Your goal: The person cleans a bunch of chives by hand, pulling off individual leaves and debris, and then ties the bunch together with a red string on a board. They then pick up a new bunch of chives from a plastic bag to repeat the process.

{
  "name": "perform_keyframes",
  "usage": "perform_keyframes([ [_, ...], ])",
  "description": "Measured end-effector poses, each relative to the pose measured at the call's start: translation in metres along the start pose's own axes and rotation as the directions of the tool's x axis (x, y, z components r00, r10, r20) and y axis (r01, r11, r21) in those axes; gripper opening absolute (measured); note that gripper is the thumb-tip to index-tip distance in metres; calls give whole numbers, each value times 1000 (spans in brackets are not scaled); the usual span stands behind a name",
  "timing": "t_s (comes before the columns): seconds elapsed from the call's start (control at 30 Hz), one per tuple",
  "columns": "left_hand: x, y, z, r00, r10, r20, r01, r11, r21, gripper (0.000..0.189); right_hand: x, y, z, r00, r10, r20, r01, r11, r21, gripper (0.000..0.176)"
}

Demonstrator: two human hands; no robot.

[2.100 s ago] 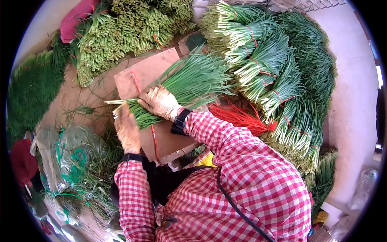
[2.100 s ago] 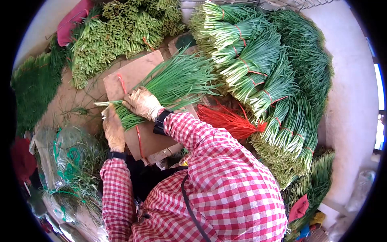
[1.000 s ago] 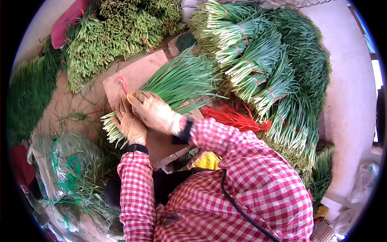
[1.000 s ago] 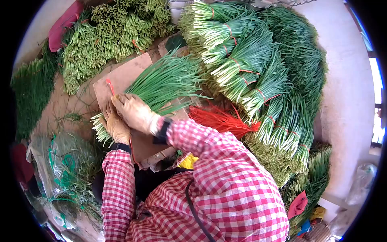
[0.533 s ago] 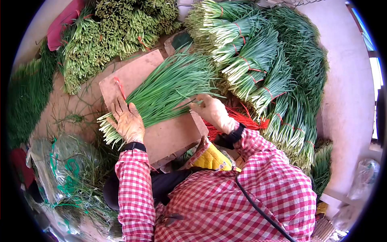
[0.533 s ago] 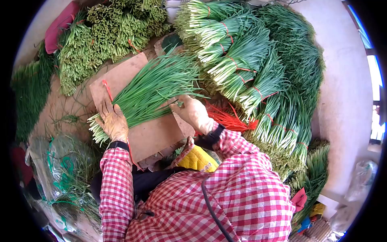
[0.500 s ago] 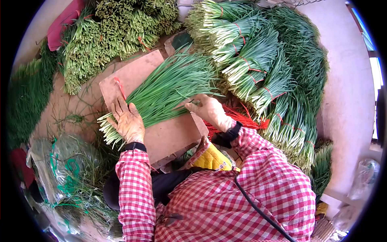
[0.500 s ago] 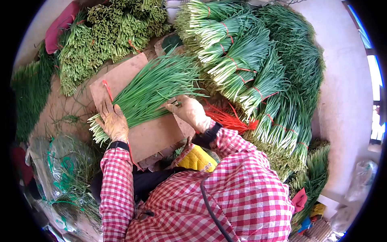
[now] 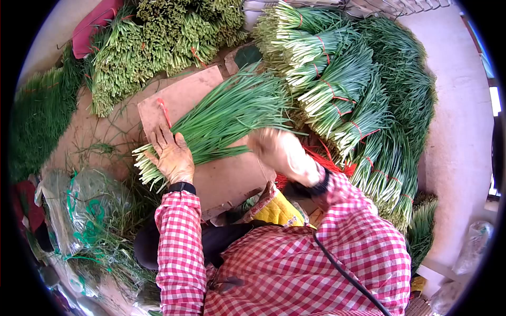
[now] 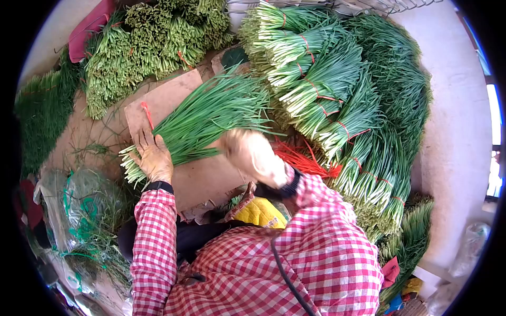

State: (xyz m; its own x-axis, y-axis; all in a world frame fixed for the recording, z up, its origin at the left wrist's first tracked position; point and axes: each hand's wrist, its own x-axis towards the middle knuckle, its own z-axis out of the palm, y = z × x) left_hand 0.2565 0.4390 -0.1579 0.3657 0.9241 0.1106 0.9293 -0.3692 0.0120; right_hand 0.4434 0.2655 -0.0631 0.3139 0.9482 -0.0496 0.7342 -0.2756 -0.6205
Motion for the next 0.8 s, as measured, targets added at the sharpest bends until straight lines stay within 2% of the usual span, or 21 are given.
perform_keyframes([
  [0.03,-1,1,0,1000,1,-23,-1,1000,18,53,20,-3,-2,989,149,-12,-150,988,-48,26],
  [0.07,-2,1,1,999,4,-46,-2,999,37,51,33,5,7,990,89,-110,-103,987,-125,32],
  [0.17,-1,1,0,997,13,-77,-11,1000,29,50,60,27,43,961,-156,-229,110,973,-203,35],
  [0.2,-2,1,1,997,11,-78,-10,1000,12,50,63,30,52,976,-130,-174,100,980,-170,32],
  [0.23,-1,1,2,999,11,-42,-11,1000,20,52,60,21,44,998,0,-64,3,999,41,29],
  [0.3,0,-1,1,999,8,34,-9,999,39,56,41,-10,20,957,183,226,-263,876,404,24],
  [0.33,1,0,-1,1000,1,31,-1,1000,26,56,21,-12,16,943,7,333,-212,783,585,20],
  [0.37,1,0,2,999,2,33,-3,999,35,56,2,-12,9,902,-184,391,-191,642,742,18],
  [0.4,1,-1,4,999,5,34,-6,999,44,56,-4,-21,-7,725,-288,626,-311,674,670,19],
  [0.43,1,-2,6,999,9,32,-10,999,50,56,-9,-29,-21,480,-366,798,-399,719,569,20],
  [0.47,1,-4,9,1000,11,20,-11,1000,20,56,-16,-22,-19,428,-320,845,-453,733,508,23],
  [0.5,1,-4,10,1000,13,13,-13,1000,22,56,-29,7,13,757,-200,622,-250,790,559,28],
  [0.53,1,-4,10,1000,13,5,-13,1000,25,56,-42,37,46,955,-46,292,-94,890,446,34],
  [0.57,0,-3,9,1000,13,-3,-13,1000,29,56,-10,26,12,864,258,433,-405,867,291,42],
  [0.63,-1,-3,8,1000,9,10,-9,999,41,56,8,47,24,865,414,283,-500,685,529,51],
  [0.77,1,0,3,1000,-11,26,9,996,83,53,35,35,35,786,530,320,-583,461,669,41],
  [0.8,1,-2,6,1000,0,5,-1,996,85,53,34,43,44,822,467,325,-526,406,747,32],
])
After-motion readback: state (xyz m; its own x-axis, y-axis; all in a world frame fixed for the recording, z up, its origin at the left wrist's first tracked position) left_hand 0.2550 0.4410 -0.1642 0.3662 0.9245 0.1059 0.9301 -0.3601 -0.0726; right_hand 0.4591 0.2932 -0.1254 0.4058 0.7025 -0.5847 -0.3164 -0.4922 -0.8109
